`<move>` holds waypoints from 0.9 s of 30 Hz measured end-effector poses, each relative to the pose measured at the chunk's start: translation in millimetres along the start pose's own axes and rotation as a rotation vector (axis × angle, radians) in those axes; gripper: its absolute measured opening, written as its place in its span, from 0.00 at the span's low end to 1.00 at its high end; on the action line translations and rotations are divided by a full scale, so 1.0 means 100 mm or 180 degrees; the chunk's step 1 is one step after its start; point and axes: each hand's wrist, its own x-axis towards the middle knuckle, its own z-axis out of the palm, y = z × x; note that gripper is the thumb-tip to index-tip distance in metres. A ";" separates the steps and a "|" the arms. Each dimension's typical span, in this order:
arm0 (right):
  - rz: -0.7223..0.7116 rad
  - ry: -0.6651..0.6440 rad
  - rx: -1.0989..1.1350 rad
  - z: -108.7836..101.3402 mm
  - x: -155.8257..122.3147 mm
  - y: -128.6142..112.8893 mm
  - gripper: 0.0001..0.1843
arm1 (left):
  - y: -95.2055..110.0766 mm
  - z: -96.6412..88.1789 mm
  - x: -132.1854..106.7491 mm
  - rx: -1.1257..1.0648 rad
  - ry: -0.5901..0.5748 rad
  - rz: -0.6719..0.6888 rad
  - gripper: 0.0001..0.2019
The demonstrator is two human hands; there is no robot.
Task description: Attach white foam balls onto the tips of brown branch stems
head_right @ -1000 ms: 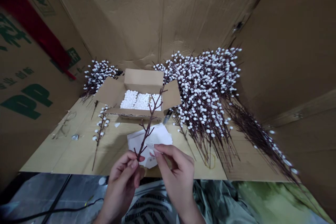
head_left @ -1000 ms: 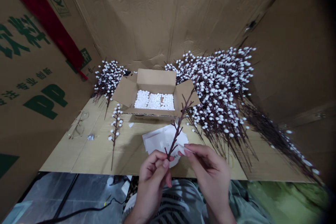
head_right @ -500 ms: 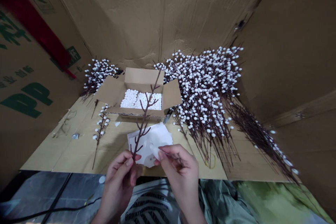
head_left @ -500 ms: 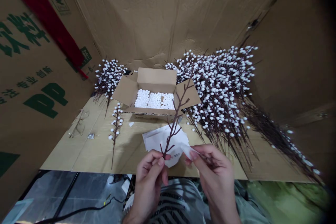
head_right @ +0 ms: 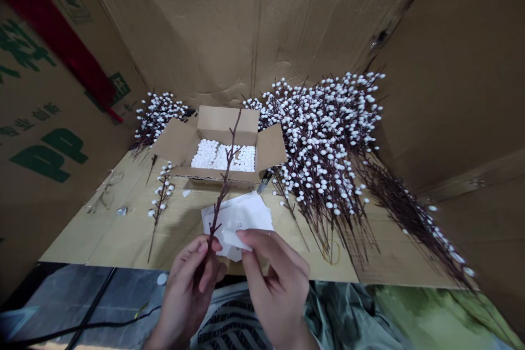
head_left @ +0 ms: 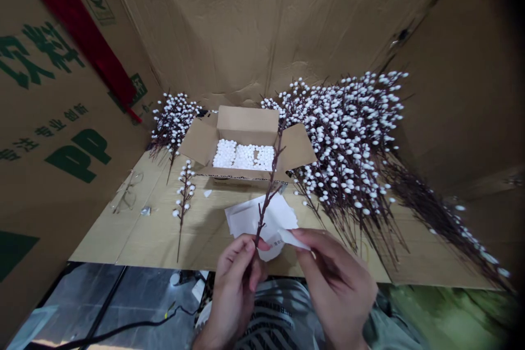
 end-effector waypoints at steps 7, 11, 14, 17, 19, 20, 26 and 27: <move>-0.0632 -0.0403 -0.0188 0.07 0.09 -0.03 0.25 | -0.01 0.00 -0.02 -0.0025 -0.0077 -0.0002 0.16; -0.0723 -0.0531 -0.0286 0.04 0.11 -0.05 0.25 | 0.00 0.00 -0.01 -0.0025 -0.0029 0.0028 0.16; -0.0477 -0.0443 -0.0250 -0.03 0.07 -0.02 0.22 | 0.01 -0.01 -0.01 -0.0027 0.0022 0.0031 0.16; -0.0208 -0.0149 -0.0156 -0.09 0.04 0.11 0.17 | 0.02 -0.02 -0.01 -0.0057 0.0089 0.0021 0.16; 0.0040 0.0027 -0.0219 -0.10 0.05 0.27 0.12 | 0.02 -0.03 0.00 -0.0161 0.0122 0.0032 0.16; 0.0192 0.0054 -0.0300 -0.10 0.07 0.36 0.09 | 0.01 -0.04 0.01 -0.0214 0.0130 0.0047 0.16; 0.0710 -0.0750 -0.0851 -0.02 0.16 0.79 0.07 | -0.17 -0.17 0.20 -0.0261 0.0358 0.0377 0.17; 0.0674 -0.0888 -0.0963 0.00 0.17 0.81 0.08 | -0.22 -0.20 0.24 -0.0218 0.0403 0.0417 0.17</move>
